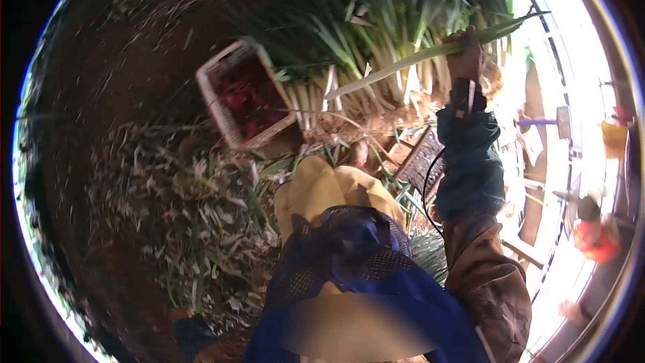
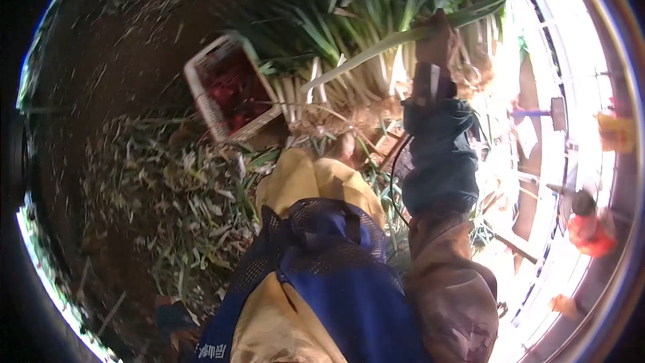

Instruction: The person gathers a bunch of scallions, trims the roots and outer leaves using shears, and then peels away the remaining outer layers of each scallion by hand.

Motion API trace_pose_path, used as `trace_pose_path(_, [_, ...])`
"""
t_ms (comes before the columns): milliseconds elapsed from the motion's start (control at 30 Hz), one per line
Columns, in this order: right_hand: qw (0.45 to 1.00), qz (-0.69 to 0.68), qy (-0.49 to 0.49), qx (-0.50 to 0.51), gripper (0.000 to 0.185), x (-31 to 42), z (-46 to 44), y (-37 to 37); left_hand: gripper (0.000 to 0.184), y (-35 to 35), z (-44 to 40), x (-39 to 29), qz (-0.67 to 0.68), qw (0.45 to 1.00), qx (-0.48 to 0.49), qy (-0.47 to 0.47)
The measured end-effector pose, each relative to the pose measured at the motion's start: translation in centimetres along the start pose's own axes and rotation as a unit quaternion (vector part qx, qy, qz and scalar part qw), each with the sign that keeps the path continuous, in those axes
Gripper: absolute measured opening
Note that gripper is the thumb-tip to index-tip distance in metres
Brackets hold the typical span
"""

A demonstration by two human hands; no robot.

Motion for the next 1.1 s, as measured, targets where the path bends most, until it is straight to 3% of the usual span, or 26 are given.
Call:
trace_pose_path(67, [0.996, 0.048, -0.063, 0.038, 0.012, 1.4, -0.3, -1.4, 0.043, 2.5, 0.1, -3.4, -0.008, 1.0, 0.015, 0.016])
trace_pose_path(100, [0.991, 0.069, -0.095, 0.055, 0.013, 2.2, -0.4, -2.1, 0.044, 4.9, 0.9, -8.2, 0.027, 0.995, 0.044, 0.082])
trace_pose_path(167, [0.999, -0.031, 0.002, 0.008, 0.014, 3.2, 3.1, -1.6, 0.047, 7.9, 8.0, -23.1, 0.133, 0.951, 0.136, 0.244])
trace_pose_path(200, [0.999, -0.042, 0.029, 0.0, 0.013, 3.4, 4.0, -2.0, 0.052, 7.6, 14.8, -32.5, 0.103, 0.894, 0.17, 0.401])
trace_pose_path(233, [0.991, -0.109, 0.069, 0.031, 0.014, 3.0, 4.3, -2.6, 0.058, 7.1, 21.1, -38.9, 0.203, 0.874, 0.253, 0.361])
trace_pose_path(267, [0.987, -0.127, 0.095, 0.004, 0.012, 2.5, 4.4, -3.9, 0.066, 7.6, 25.8, -44.4, 0.217, 0.761, 0.171, 0.588])
trace_pose_path(300, [0.981, -0.15, 0.119, -0.02, 0.011, 2.4, 4.6, -4.9, 0.074, 5.9, 32.4, -49.1, 0.25, 0.673, 0.151, 0.68])
trace_pose_path(333, [0.974, -0.174, 0.141, -0.043, 0.01, 2.3, 4.7, -5.9, 0.079, 5.2, 37.8, -52.1, 0.281, 0.624, 0.14, 0.715])
trace_pose_path(400, [0.951, -0.232, 0.178, -0.096, 0.011, 1.8, 4.7, -8.9, 0.068, 3.9, 46.6, -55.3, 0.289, 0.569, 0.063, 0.767])
trace_pose_path(467, [0.987, -0.104, 0.077, -0.096, 0.013, 3.1, 4.7, -12.2, 0.067, 6.4, 51.7, -57.2, 0.219, 0.577, 0.121, 0.778])
trace_pose_path(500, [0.964, -0.189, 0.104, -0.156, 0.012, 3.2, 4.9, -14.3, 0.049, 8.6, 52.5, -57.7, 0.299, 0.55, 0.227, 0.746])
trace_pose_path(533, [0.948, -0.228, 0.132, -0.178, 0.016, 3.6, 5.0, -16.0, 0.043, 9.9, 53.8, -57.8, 0.289, 0.574, 0.411, 0.647])
trace_pose_path(600, [0.99, -0.065, 0.101, -0.079, 0.025, 5.3, 6.3, -18.2, 0.034, 10.9, 56.9, -55.7, 0.215, 0.573, 0.706, 0.358])
trace_pose_path(633, [0.994, 0.0, 0.106, -0.015, 0.031, 4.7, 7.0, -18.6, 0.027, 11.4, 58.5, -54.9, 0.174, 0.552, 0.757, 0.304])
trace_pose_path(700, [0.974, -0.056, 0.212, -0.059, 0.032, 2.4, 10.3, -19.0, 0.026, 12.3, 60.9, -54.3, 0.133, 0.555, 0.768, 0.291])
trace_pose_path(733, [0.968, -0.079, 0.238, -0.002, 0.031, 1.5, 11.7, -18.6, 0.026, 12.7, 62.0, -54.2, 0.111, 0.552, 0.776, 0.284])
trace_pose_path(800, [0.959, -0.077, 0.222, -0.157, 0.025, 0.1, 13.1, -22.0, 0.026, 14.3, 63.2, -55.0, 0.021, 0.569, 0.68, 0.461])
trace_pose_path(833, [0.948, -0.101, 0.248, -0.173, 0.02, 0.2, 14.0, -23.2, 0.026, 15.7, 63.3, -55.2, 0.012, 0.554, 0.616, 0.561])
trace_pose_path(867, [0.953, -0.088, 0.222, -0.188, 0.02, -1.0, 14.2, -25.2, 0.023, 15.5, 64.3, -56.0, 0.066, 0.416, 0.443, 0.791])
trace_pose_path(900, [0.957, -0.073, 0.195, -0.203, 0.019, -2.1, 14.5, -27.2, 0.018, 15.6, 64.6, -55.8, 0.065, 0.421, 0.399, 0.812])
trace_pose_path(967, [0.961, -0.093, 0.139, -0.221, 0.021, -2.0, 15.8, -29.0, 0.014, 16.5, 65.4, -54.7, 0.038, 0.358, 0.238, 0.902])
trace_pose_path(1000, [0.944, -0.059, 0.174, -0.275, 0.024, -1.0, 16.2, -29.1, 0.011, 16.5, 65.9, -54.5, 0.017, 0.372, 0.234, 0.898])
trace_pose_path(1033, [0.958, -0.003, 0.136, -0.254, 0.026, -1.1, 16.1, -30.4, 0.01, 16.2, 66.6, -54.3, -0.005, 0.389, 0.231, 0.892])
trace_pose_path(1100, [0.929, -0.058, 0.151, -0.334, 0.023, 1.3, 16.0, -29.6, 0.012, 14.2, 68.6, -53.8, -0.024, 0.353, 0.151, 0.923])
Point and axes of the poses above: each hand's wrist, its own z-axis away from the middle knuckle, its own y-axis out of the palm, x = y × z, the point moved 7 cm from there along -z, towards the middle knuckle, and after that the axes turned 10 degrees about -x, right-handed, at the moved point
